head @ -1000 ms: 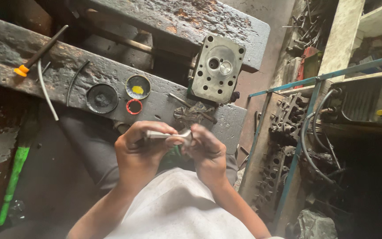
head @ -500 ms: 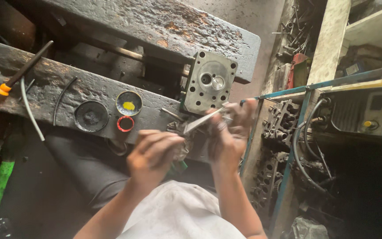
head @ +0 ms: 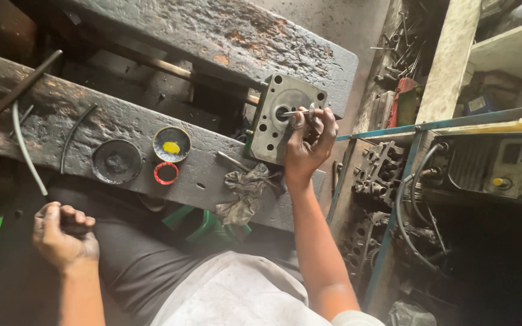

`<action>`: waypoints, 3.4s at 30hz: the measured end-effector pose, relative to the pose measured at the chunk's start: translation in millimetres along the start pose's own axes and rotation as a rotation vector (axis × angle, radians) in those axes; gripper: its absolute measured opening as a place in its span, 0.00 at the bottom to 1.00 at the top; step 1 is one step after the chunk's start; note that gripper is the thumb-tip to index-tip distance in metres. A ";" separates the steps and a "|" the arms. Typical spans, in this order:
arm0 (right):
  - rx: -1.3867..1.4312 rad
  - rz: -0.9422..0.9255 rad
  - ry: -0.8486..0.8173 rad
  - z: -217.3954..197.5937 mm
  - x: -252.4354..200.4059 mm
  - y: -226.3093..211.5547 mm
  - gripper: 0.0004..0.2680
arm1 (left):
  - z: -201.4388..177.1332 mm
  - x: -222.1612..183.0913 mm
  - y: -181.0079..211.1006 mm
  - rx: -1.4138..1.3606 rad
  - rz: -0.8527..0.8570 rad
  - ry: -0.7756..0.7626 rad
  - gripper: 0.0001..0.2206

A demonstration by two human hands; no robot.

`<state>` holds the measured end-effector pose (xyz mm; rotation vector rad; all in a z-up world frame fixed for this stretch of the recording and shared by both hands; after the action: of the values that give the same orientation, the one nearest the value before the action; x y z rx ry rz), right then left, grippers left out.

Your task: The person applies compound to a valve, inserts it into the cylinder head, and laps it by rotating the valve stem between their palms. They wipe the parts with a cloth and handle other engine components.

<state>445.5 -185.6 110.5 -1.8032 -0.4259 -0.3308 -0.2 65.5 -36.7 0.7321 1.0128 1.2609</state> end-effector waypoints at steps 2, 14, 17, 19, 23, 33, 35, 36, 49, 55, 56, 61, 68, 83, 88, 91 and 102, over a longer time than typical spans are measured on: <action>-0.013 -0.026 0.014 0.5 -0.9 -1.5 0.19 | -9.4 3.4 -5.9 -0.019 0.028 -0.013 0.03; -0.095 -0.119 -0.003 0.3 1.5 -11.8 0.18 | -9.0 7.3 -10.3 -0.028 0.048 -0.084 0.02; -0.163 -0.195 -0.009 0.9 1.2 -21.0 0.18 | -7.9 8.0 -11.1 -0.032 0.046 -0.087 0.03; -0.315 -0.356 -0.050 1.5 -2.3 -38.6 0.20 | -8.4 7.4 -11.2 -0.034 0.048 -0.089 0.03; -0.243 -0.342 -0.174 0.8 6.6 -56.2 0.22 | -7.2 9.3 -11.3 -0.027 0.068 -0.099 0.03; -0.338 -0.177 -0.280 -2.1 14.0 -58.0 0.24 | -9.1 8.9 -10.6 -0.026 0.071 -0.102 0.03; -0.334 -0.167 -0.283 -3.3 14.1 -57.1 0.25 | -10.1 8.8 -11.2 -0.030 0.079 -0.106 0.03; -0.349 -0.160 -0.282 -2.6 13.5 -55.2 0.25 | -9.8 9.8 -11.5 -0.034 0.083 -0.111 0.03; -0.581 -0.130 -0.400 8.1 -11.1 -45.7 0.32 | -10.0 8.9 -11.7 -0.066 0.057 -0.110 0.04; -0.609 -0.213 -0.464 -6.4 -23.9 -49.5 0.27 | -7.1 9.5 -11.9 -0.066 0.062 -0.126 0.04; -0.618 -0.241 -0.477 -11.6 -31.0 -51.0 0.25 | -6.2 11.1 -12.8 -0.072 0.060 -0.125 0.04; -0.618 -0.255 -0.936 -19.9 -122.2 -54.8 0.26 | -4.2 12.1 -12.2 -0.080 0.056 -0.142 0.04; -0.746 -0.161 -0.915 -13.1 -164.1 -9.0 0.22 | -8.1 14.3 -14.2 -0.048 0.054 -0.154 0.05; -0.620 0.089 -0.492 -46.8 -113.3 -2.1 0.11 | 93.5 -59.5 34.9 0.526 0.419 -0.435 0.07; -0.785 -0.072 -0.607 -49.0 -104.5 12.2 0.17 | 218.0 -181.9 6.2 0.883 0.949 -1.104 0.27; -0.847 -0.082 -0.685 -46.9 -108.1 16.5 0.14 | 240.9 -217.6 -32.3 1.148 1.207 -1.159 0.30; -0.909 0.091 -0.532 -123.6 -87.8 23.8 0.19 | 307.4 -166.0 4.5 0.832 0.956 -1.054 0.11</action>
<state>377.2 -320.7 84.6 -2.8088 -0.6160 0.0585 277.7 -70.3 125.6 2.4036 0.1930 0.8794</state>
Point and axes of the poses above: each hand's wrist, its own x-axis towards the middle knuckle, its own z-axis out of the palm, y = z × x, the point moved 7 cm from there along x, towards the middle knuckle, and after that the axes turned 13 degrees about z, right-handed, at the moved point
